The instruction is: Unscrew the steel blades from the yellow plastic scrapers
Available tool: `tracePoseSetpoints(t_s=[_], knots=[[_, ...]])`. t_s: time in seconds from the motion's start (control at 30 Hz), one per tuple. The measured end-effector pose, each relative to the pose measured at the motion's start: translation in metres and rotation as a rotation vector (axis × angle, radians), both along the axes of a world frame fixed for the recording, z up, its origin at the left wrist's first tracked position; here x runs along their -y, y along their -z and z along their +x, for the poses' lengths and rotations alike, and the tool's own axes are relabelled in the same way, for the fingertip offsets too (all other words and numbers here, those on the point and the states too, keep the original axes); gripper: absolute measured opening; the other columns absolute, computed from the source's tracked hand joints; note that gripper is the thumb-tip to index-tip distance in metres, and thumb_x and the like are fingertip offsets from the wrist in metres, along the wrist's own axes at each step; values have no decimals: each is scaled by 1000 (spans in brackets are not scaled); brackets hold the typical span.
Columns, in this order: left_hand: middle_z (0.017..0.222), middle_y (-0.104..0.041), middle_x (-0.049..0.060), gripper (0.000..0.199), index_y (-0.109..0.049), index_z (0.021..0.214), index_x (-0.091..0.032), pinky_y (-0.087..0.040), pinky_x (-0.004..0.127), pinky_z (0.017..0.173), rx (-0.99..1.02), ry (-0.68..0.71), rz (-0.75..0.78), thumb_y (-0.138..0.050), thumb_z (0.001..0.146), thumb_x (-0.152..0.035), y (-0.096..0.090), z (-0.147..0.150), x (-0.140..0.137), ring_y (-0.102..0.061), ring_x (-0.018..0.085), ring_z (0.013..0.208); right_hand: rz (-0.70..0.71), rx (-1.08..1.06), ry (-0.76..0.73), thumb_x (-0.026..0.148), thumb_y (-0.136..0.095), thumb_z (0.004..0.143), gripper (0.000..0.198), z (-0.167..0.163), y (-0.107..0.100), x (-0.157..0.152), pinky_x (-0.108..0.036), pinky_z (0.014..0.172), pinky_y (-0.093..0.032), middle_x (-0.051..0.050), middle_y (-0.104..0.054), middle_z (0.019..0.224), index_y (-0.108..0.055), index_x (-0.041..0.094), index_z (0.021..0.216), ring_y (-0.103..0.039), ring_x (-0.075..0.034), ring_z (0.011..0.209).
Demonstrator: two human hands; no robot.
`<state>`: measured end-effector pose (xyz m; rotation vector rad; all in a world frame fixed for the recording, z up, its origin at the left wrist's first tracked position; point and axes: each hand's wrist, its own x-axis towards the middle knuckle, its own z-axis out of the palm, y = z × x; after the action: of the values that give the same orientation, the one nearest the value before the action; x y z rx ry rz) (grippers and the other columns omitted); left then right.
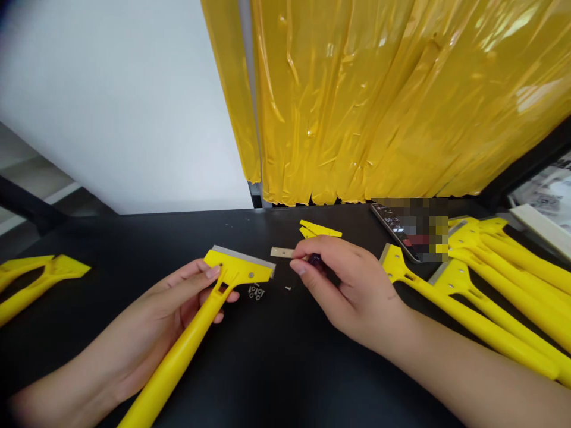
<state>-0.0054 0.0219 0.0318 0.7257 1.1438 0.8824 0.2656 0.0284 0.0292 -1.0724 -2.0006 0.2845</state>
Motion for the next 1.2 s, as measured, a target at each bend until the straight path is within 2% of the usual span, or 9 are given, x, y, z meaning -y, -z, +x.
tracePoseSetpoints(t_s=[0.33,0.7,0.97,1.2], knots=[[109,-82,10,12,-76,110,-20,-65,21,72,2,15,-6,-71,100,-24,1,0,0,-78,18,91,-59,-9,0,26,-61,106,7,0,4,-2,-31,75,-52,-3,-75,98,-66,27,111,-70,-18,84],[104,-80,4,9,-77,106,-22,-66,22,73,23,-11,-3,-72,98,-18,1,2,-1,-79,17,91,-68,-20,-4,26,-63,105,6,-1,4,-1,-30,73,-52,-3,-74,95,-66,26,110,-69,-17,82],[103,-81,4,9,-77,105,-21,-66,21,71,44,-15,-6,-71,99,-18,4,0,-2,-78,16,89,-22,-47,-18,22,-65,104,7,-1,4,1,-26,70,-52,-1,-72,92,-67,26,109,-67,-14,78],[107,-80,6,10,-78,106,-21,-67,23,71,43,-22,-3,-73,98,-20,9,-1,-3,-79,20,90,52,-50,-62,19,-66,102,9,0,3,3,-23,75,-54,0,-74,93,-67,25,109,-69,-13,82]])
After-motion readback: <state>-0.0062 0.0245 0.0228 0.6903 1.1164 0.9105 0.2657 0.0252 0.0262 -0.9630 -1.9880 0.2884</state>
